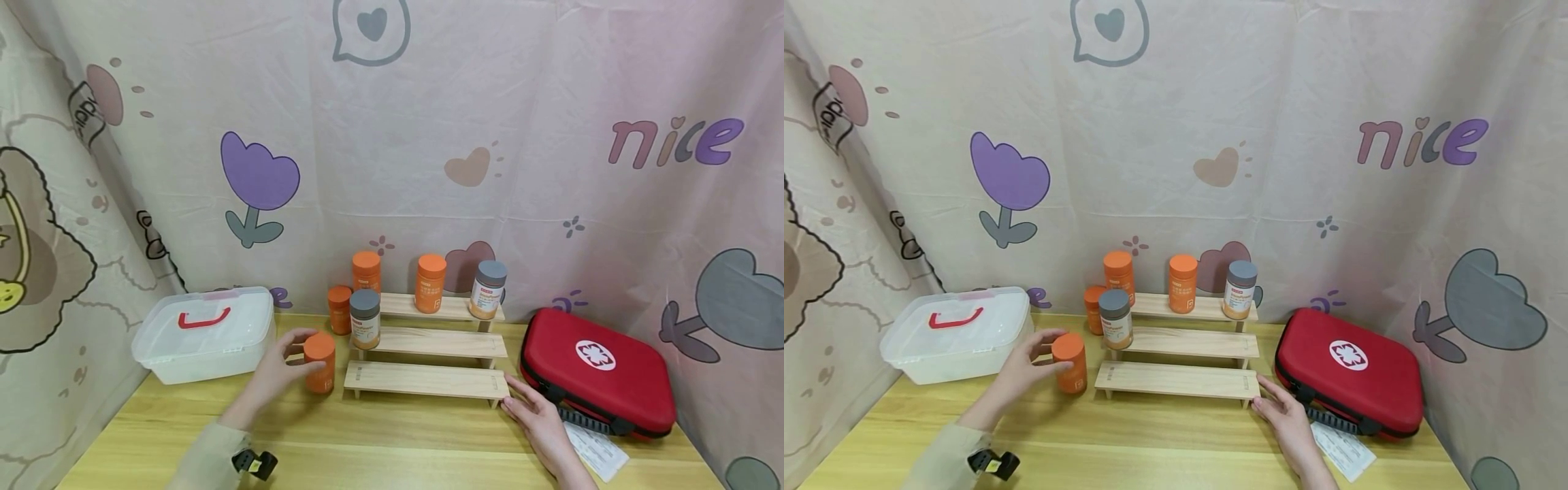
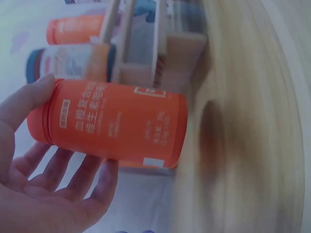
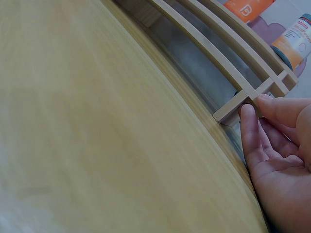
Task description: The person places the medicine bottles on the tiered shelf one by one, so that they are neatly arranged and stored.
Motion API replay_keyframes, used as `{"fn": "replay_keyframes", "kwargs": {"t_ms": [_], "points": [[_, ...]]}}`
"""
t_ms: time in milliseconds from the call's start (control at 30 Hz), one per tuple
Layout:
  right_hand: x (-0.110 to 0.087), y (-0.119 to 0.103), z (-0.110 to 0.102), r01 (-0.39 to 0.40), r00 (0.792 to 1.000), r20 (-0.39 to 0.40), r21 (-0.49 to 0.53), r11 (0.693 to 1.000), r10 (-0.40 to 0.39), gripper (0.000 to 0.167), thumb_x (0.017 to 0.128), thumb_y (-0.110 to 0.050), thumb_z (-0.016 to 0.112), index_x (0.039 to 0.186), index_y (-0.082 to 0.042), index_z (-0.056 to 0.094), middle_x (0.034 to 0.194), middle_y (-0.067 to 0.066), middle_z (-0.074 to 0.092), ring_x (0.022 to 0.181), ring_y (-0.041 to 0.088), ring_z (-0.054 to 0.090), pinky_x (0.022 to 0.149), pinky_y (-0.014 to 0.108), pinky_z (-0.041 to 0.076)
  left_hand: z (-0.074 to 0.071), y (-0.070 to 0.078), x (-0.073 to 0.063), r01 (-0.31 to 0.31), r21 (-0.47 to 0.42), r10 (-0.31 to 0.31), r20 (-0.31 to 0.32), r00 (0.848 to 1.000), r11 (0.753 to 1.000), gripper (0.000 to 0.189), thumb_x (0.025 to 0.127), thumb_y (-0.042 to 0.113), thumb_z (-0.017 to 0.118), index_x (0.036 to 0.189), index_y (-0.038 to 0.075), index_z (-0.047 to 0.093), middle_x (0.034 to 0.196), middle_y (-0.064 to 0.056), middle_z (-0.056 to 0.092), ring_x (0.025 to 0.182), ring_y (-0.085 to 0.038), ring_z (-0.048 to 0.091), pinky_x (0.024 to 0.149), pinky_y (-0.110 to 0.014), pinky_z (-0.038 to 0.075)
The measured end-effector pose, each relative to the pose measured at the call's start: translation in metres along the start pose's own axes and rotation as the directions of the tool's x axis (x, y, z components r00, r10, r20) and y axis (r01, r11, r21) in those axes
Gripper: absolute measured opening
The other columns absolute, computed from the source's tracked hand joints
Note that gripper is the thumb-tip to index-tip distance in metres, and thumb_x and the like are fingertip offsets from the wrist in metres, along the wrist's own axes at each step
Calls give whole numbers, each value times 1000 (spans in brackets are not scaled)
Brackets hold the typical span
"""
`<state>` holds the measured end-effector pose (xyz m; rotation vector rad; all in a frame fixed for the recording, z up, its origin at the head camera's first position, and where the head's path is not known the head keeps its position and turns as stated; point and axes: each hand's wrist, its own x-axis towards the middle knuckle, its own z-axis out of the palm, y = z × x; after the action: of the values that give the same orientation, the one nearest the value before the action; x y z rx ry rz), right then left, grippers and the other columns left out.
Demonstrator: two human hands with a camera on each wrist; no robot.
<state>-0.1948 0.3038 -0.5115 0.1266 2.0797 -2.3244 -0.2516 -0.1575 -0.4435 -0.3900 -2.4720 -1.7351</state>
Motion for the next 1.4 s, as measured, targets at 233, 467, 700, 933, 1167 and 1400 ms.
{"fn": "replay_keyframes", "kwargs": {"t_ms": [233,467,700,933,1167,1400], "points": [[0,-1,0,2,1000,2,6,1000,-2,60,91,-2,62,145,2,35,147,18,30,108,5,58,91,28,48,10,26,-16,-2,-69,10,110,994,998,61,75,15,82,128,7,54,122,-15,56,104,-32,58,84,-36,51],[0,-1,0,-2,1000,-3,10,1000,2,60,91,-2,62,145,2,36,147,17,31,108,5,58,91,28,48,28,53,-19,-37,-111,61,225,972,993,57,78,18,80,128,11,55,118,-10,58,104,-31,57,88,-45,48],[0,-1,0,-7,1000,-5,7,1000,7,61,91,-3,62,145,2,36,147,17,31,108,5,58,91,28,48,60,74,-9,-22,-188,80,307,948,982,58,78,20,80,130,14,55,118,-6,60,105,-28,57,92,-46,45],[0,-2,1,-13,1000,-10,10,1000,13,60,91,-1,62,145,2,36,147,16,31,108,5,58,91,29,48,97,94,14,-107,-191,158,278,947,976,56,78,21,81,128,16,58,119,-2,59,103,-22,59,87,-39,50],[1,-3,1,-12,1000,1,14,1000,12,60,91,-1,61,145,2,35,148,17,29,108,5,58,92,29,48,122,106,42,-123,-220,169,204,964,968,57,76,22,83,127,18,59,121,0,58,107,-22,56,89,-38,49],[1,-1,1,-13,1000,-8,9,1000,13,60,90,-1,62,145,2,36,148,16,31,108,5,58,91,29,48,139,108,61,-125,-187,137,55,989,974,58,76,22,83,128,16,59,117,-3,60,102,-24,58,85,-40,51]]}}
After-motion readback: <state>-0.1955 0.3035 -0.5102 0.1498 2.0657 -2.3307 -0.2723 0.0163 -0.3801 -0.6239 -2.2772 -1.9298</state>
